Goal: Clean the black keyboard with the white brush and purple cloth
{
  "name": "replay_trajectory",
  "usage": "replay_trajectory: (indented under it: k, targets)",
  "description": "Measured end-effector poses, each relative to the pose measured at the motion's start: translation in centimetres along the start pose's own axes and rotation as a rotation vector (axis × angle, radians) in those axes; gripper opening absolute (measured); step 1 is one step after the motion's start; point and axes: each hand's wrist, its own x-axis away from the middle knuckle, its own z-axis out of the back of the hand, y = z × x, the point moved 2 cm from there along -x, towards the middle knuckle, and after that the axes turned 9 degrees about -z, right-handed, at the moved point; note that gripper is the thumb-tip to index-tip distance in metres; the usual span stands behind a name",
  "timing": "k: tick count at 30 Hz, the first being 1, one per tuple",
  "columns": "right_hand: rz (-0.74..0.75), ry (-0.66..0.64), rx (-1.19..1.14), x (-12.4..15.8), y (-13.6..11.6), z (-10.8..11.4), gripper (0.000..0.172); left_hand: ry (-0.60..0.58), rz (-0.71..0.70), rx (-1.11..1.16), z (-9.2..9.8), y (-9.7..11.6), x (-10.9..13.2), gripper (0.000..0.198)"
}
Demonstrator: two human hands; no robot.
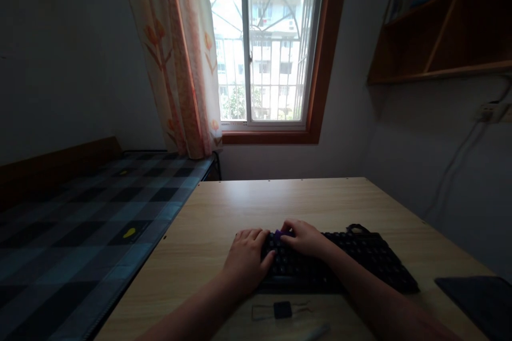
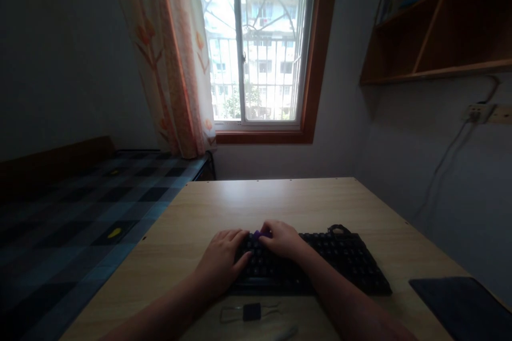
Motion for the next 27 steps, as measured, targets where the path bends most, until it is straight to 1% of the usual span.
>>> replay_trajectory:
  k: [6, 11, 15, 18, 21, 24, 27]
  targets:
    - [0.021, 0.103, -0.031, -0.3, 0.2, -0.2, 0.012, -0.006, 0.008, 0.001, 0.0, 0.0, 0.0, 0.044]
    - [0.170, 0.135, -0.073, -0.5, 0.3, -0.4, 0.005, -0.003, 0.014, 0.004, 0.3, 0.2, -0.1, 0.042]
    - [0.282, 0.131, -0.093, -0.3, 0.2, -0.8, 0.009, 0.005, 0.009, 0.009, 0.3, 0.3, -0.1, 0.041]
    - [0.314, 0.117, -0.014, -0.1, -0.2, -0.8, 0.015, 0.001, 0.008, 0.005, 0.2, 0.2, -0.1, 0.041]
    - [0.308, 0.099, 0.117, 0.0, -0.6, -0.4, 0.022, -0.003, 0.007, 0.001, 0.3, 0.3, 0.0, 0.041]
    - [0.295, 0.088, 0.202, 0.1, -0.9, 0.0, 0.021, -0.003, 0.011, 0.001, 0.3, 0.3, 0.1, 0.041]
    - [0.288, 0.112, 0.256, 0.2, -1.2, 0.3, 0.019, 0.005, 0.013, 0.004, 0.3, 0.2, 0.1, 0.041]
